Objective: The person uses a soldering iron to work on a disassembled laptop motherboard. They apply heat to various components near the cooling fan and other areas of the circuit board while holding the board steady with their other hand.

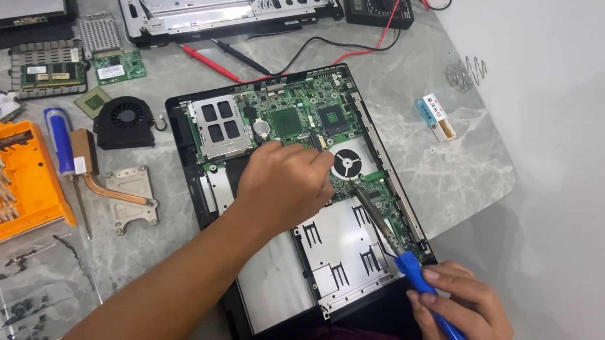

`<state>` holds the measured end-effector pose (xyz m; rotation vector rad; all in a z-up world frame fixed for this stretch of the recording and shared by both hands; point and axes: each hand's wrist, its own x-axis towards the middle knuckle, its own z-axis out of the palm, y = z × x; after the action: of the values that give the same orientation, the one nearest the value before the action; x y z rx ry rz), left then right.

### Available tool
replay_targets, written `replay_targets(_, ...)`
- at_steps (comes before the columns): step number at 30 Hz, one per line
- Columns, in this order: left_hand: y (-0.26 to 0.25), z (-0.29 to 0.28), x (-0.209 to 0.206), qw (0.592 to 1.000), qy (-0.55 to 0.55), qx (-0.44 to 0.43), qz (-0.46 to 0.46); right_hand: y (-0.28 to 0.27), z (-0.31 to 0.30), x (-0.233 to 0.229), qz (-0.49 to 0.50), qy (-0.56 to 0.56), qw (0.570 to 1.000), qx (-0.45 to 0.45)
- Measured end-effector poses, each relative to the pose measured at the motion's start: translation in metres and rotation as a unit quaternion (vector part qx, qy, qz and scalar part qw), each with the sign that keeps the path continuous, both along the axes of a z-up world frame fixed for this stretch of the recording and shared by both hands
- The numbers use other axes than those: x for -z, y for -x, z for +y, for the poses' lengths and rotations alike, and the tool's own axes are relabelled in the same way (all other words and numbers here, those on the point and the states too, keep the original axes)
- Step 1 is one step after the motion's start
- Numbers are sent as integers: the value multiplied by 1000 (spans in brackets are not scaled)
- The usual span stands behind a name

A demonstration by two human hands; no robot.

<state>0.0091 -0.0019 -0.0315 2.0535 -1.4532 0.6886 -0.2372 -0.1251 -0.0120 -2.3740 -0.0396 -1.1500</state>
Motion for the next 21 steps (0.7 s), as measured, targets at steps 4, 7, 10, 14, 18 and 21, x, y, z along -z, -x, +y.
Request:
replay_targets(4, -1, -2, 3, 999, 38, 2, -14, 0, 3, -3, 14, -1, 1000, 9)
replay_targets(7, -1, -2, 3, 999, 47, 2, -11, -1, 4, -3, 20, -2, 1000, 9)
replay_targets(10, 0, -2, 4, 999, 29, -6, -19, -3, 4, -3, 5, 6, 1000, 4)
replay_targets(14, 0, -3, 5, 1000, 27, 0, -9, -2, 6, -4, 11, 2, 1000, 9)
replay_targets(18, -1, -2, 3, 1000, 29, 5, -11, -1, 9, -6, 28, -1, 999, 19)
replay_targets(21, -1, -2, 3, 1000, 25, 8, -3, -3, 11, -9, 30, 10, 999, 18)
